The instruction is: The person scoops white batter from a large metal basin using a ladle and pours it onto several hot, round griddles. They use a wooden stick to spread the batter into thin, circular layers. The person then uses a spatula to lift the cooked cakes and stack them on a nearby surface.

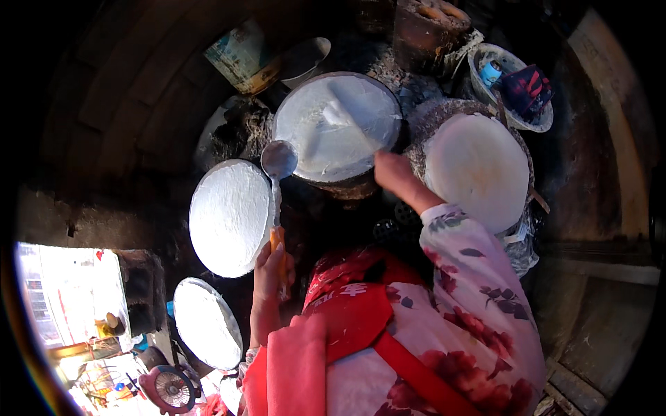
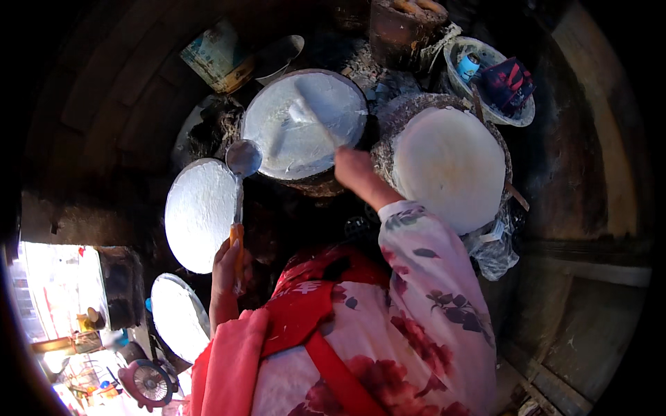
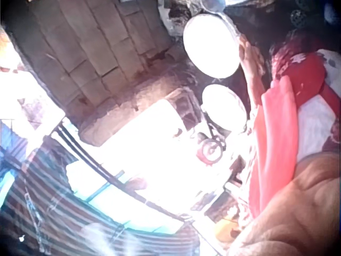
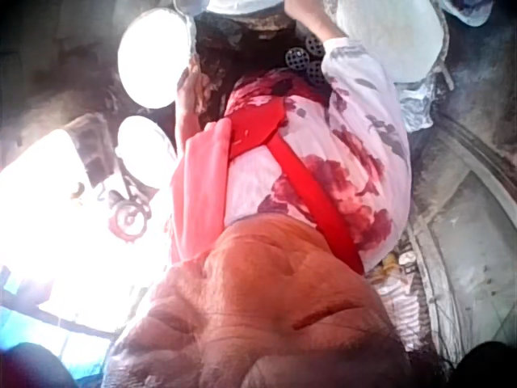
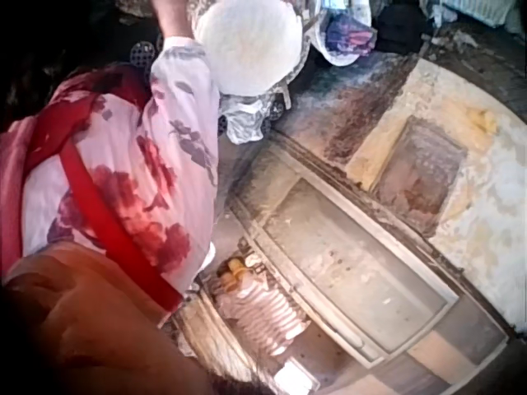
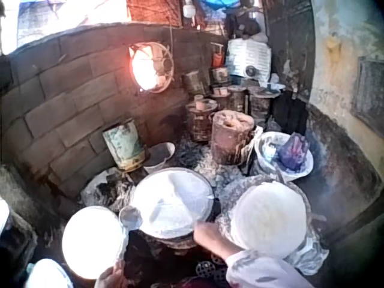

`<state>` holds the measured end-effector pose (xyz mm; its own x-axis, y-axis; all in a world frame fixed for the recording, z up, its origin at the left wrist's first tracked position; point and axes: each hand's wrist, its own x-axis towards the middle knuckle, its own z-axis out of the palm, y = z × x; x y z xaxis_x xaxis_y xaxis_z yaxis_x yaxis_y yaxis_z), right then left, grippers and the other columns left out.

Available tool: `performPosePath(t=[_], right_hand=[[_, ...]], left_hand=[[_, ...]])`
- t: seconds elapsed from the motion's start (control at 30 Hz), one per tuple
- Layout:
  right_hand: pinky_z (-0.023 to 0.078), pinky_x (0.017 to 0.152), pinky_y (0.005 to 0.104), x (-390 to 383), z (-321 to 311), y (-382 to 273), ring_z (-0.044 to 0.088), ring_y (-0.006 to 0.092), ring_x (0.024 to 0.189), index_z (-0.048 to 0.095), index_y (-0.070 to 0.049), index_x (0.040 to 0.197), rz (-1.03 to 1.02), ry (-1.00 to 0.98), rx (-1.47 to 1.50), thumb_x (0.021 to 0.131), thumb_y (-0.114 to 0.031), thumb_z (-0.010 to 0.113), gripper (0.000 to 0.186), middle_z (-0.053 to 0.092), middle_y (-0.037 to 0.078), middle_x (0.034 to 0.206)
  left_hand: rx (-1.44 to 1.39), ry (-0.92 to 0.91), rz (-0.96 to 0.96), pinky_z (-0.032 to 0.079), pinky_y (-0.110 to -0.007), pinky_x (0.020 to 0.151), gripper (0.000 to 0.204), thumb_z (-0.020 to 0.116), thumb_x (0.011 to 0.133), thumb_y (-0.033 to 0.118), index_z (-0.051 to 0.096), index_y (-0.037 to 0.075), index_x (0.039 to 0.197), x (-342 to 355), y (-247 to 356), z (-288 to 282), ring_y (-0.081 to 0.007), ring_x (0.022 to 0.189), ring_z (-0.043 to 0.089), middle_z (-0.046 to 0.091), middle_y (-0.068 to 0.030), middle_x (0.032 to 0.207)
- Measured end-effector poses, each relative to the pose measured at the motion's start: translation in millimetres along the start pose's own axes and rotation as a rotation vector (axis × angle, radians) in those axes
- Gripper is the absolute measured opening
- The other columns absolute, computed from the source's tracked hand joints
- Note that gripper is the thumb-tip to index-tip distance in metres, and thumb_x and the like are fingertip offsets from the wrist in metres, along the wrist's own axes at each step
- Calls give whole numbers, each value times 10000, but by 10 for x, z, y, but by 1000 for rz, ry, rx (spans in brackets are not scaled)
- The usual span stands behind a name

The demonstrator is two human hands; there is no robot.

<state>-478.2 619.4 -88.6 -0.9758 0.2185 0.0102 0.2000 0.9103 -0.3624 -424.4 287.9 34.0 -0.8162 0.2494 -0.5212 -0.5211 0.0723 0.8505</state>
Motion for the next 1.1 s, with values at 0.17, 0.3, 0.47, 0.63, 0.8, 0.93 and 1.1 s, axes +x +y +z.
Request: performPosePath(t=[0.17, 0.3, 0.47, 0.63, 0.8, 0.93, 1.1], right_hand=[[504, 620, 461, 88, -151, -109, 645, 364, 697, 574, -14, 848, -142, -27, -41, 782, -92, 476, 142, 641, 197, 717], [500, 637, 462, 390, -197, 159, 645, 363, 734, 569, -8, 850, -125, -1, -46, 795, -93, 461, 148, 645, 205, 757], [487, 644, 462, -70, -267, 66, 632, 369, 741, 557, -16, 864, -263, -226, -98, 798, -93, 475, 130, 638, 187, 730], [490, 692, 477, -501, -358, 405, 628, 385, 811, 553, -23, 925, 150, -101, 39, 837, -118, 453, 163, 647, 191, 786], [490, 577, 488, -700, 141, -350, 635, 362, 642, 506, -13, 843, -88, -145, 113, 850, -173, 477, 163, 618, 192, 658], [493, 594, 485, -555, 49, -372, 633, 368, 663, 534, -17, 833, 41, -99, 212, 861, -186, 468, 183, 628, 183, 691], [501, 627, 489, -747, 348, -477, 628, 367, 690, 536, -28, 828, -47, -123, 246, 866, -215, 481, 198, 628, 178, 714]], left_hand=[[-57, 42, -47, 361, -221, 373, 348, 475, 928, 239, 436, 73, 1231, -21, -23, 32, -116, 415, 451, 485, -34, 635], [11, 28, -29, 348, -228, 333, 368, 476, 928, 272, 443, 79, 1240, 25, 23, 40, -118, 387, 448, 497, -36, 653], [58, 61, -36, 365, -226, 350, 327, 486, 926, 264, 469, 64, 1185, 164, 108, 105, -119, 390, 459, 497, -34, 644], [120, 36, 16, 373, -224, 362, 264, 497, 928, 260, 478, 50, 1086, 347, 138, 94, -121, 396, 465, 493, -25, 624], [163, -36, -29, 384, -239, 380, 323, 497, 928, 259, 440, 62, 1177, 502, 243, 216, -127, 426, 473, 495, -37, 657], [117, 11, -38, 371, -248, 333, 289, 512, 921, 274, 452, 60, 1107, 503, 228, 174, -134, 402, 475, 511, -44, 677], [39, -33, -120, 395, -245, 354, 331, 524, 915, 276, 414, 98, 1171, 541, 215, 196, -131, 419, 485, 503, -34, 672]])
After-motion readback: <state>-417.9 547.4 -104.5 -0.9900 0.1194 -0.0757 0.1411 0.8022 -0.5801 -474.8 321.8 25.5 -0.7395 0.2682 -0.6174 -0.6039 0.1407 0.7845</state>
